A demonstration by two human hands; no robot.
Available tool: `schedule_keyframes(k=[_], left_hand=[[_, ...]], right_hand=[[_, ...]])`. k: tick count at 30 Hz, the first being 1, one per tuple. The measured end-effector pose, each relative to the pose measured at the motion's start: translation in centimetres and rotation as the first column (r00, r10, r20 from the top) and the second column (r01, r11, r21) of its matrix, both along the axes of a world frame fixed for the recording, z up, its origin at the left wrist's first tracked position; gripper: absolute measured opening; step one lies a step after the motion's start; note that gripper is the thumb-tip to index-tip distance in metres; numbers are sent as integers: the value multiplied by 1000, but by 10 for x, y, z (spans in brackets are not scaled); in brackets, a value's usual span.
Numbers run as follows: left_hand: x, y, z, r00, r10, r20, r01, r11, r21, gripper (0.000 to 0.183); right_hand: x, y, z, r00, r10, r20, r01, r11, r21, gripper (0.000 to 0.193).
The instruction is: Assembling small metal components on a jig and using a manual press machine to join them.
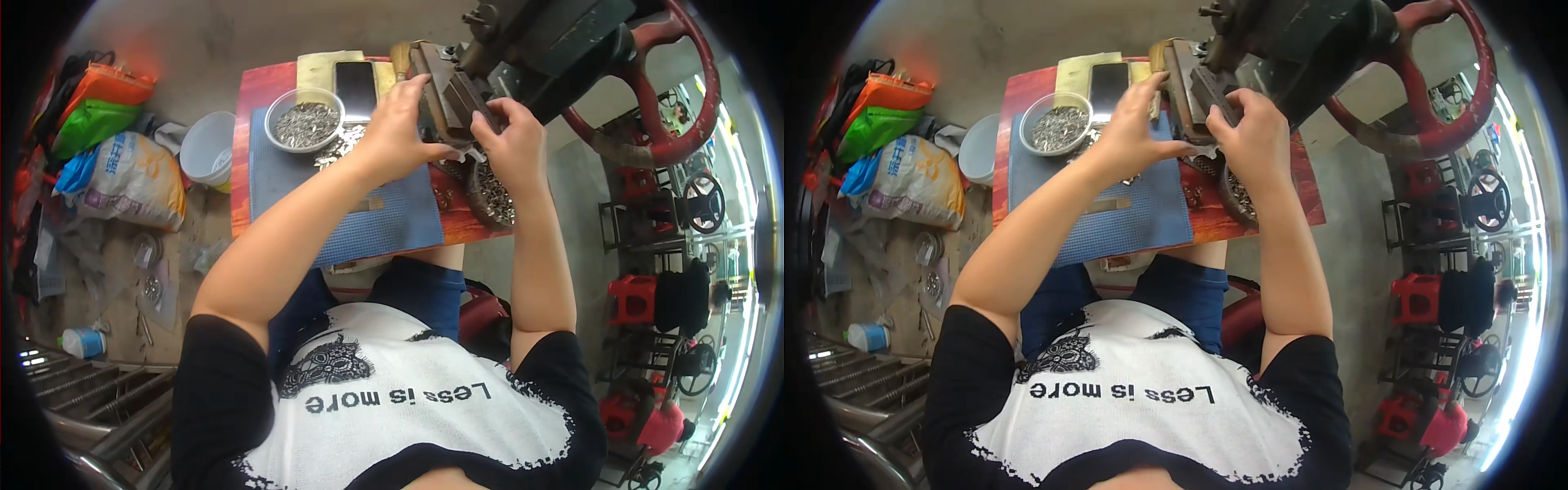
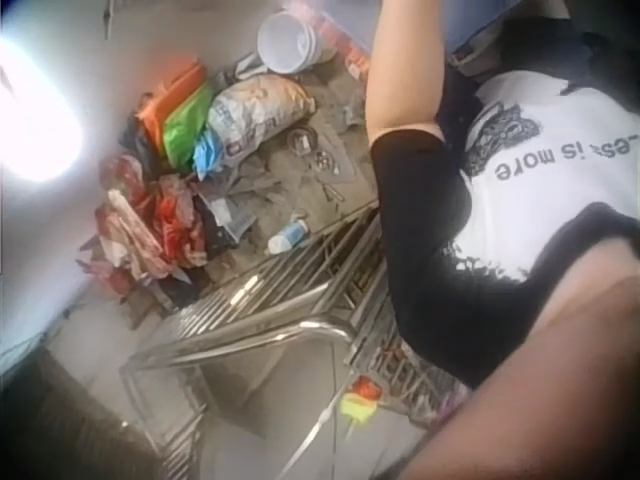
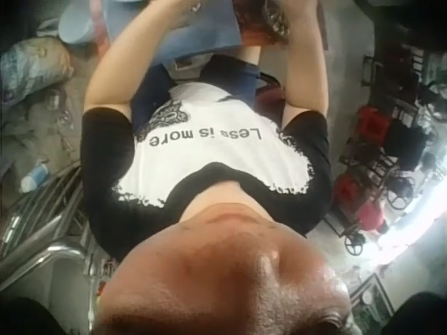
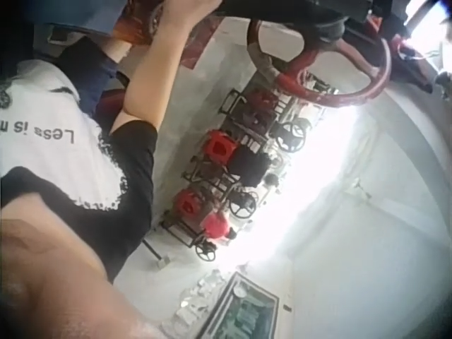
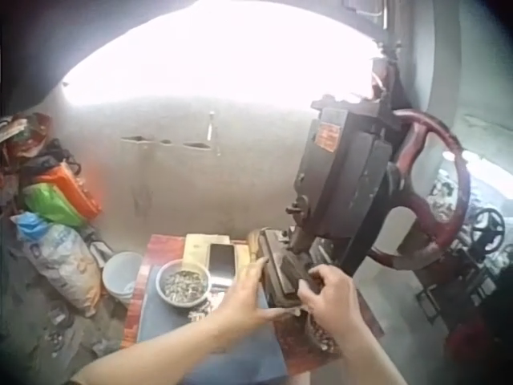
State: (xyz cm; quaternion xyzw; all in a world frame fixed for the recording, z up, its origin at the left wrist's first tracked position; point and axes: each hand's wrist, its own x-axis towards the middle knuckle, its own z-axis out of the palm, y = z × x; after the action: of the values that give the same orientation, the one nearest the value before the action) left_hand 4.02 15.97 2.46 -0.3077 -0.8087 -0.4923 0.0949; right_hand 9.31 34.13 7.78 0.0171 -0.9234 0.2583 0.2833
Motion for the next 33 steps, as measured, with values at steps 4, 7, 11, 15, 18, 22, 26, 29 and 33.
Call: schedule_keyframes(k=[4,7,11,15,18,22,26,29,33], left_hand=[[-23,45,-3,999,-35,37,34,999,22,135],[-27,59,-10,1000,-7,3,7,1000,2,136],[-28,66,-12,998,58,23,-58,998,37,130],[-28,68,-11,997,71,4,-71,997,28,126],[-29,68,-14,995,92,-27,-91,995,28,124],[-26,65,-16,995,82,-54,-83,997,-4,124],[-25,69,-15,995,86,-45,-87,996,-26,129],[-24,72,-14,990,107,-88,-108,994,-8,134],[-24,71,-11,992,121,-40,-121,993,9,137]], right_hand=[[-18,13,-6,997,-62,48,54,987,153,33],[-20,15,-6,996,-1,87,-10,992,125,34],[-21,13,3,990,-49,131,41,997,68,36],[-19,20,6,979,-9,205,7,1000,11,35],[-21,19,6,979,23,202,-38,997,72,34],[-24,32,9,980,73,183,-65,997,-53,31],[-49,61,-21,968,-118,222,130,991,-43,34],[-64,71,-41,977,-45,209,49,999,-13,37],[-72,66,-40,948,-118,297,99,992,78,41]])
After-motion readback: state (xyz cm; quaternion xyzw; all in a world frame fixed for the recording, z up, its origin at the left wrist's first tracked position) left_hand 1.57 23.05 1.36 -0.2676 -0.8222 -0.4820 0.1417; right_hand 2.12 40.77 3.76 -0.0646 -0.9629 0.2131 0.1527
